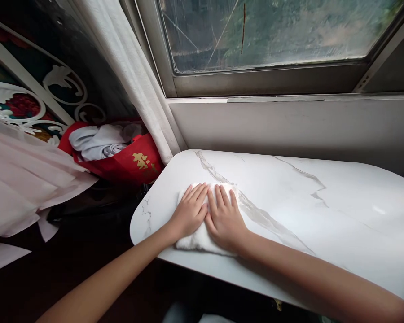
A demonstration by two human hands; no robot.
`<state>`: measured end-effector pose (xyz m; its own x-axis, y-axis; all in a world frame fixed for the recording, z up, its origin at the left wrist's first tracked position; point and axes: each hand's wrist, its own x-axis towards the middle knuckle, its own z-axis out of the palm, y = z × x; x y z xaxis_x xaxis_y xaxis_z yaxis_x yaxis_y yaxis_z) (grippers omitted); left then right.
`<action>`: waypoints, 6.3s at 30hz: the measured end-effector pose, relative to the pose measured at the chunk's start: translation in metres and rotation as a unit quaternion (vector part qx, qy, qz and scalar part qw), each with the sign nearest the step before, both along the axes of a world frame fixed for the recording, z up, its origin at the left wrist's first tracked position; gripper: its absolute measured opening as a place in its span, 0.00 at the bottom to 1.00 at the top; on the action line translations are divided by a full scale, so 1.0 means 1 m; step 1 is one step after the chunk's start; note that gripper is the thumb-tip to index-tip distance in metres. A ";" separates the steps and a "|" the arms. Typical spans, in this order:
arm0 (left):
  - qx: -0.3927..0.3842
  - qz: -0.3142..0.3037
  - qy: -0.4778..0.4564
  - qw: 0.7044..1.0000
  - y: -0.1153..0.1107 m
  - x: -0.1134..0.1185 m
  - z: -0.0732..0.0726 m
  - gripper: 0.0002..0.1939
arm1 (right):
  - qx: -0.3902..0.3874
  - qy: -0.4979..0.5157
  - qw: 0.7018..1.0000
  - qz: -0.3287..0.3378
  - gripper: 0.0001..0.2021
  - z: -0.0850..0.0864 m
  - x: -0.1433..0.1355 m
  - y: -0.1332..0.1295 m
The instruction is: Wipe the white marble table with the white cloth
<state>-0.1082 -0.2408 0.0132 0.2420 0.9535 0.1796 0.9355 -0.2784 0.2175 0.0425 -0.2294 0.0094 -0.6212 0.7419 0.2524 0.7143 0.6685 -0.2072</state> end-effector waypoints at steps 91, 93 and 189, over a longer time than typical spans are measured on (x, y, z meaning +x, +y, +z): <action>0.052 0.014 0.039 0.998 -0.003 0.042 -0.006 0.26 | 0.058 -0.016 0.997 0.045 0.29 -0.003 0.047 0.005; 0.056 -0.005 0.042 0.998 -0.033 0.057 -0.007 0.26 | 0.067 -0.022 0.994 0.080 0.30 -0.001 0.068 -0.020; -0.005 -0.169 -0.022 0.985 0.028 0.356 0.000 0.31 | 0.032 -0.040 0.981 -0.189 0.27 -0.009 0.364 -0.005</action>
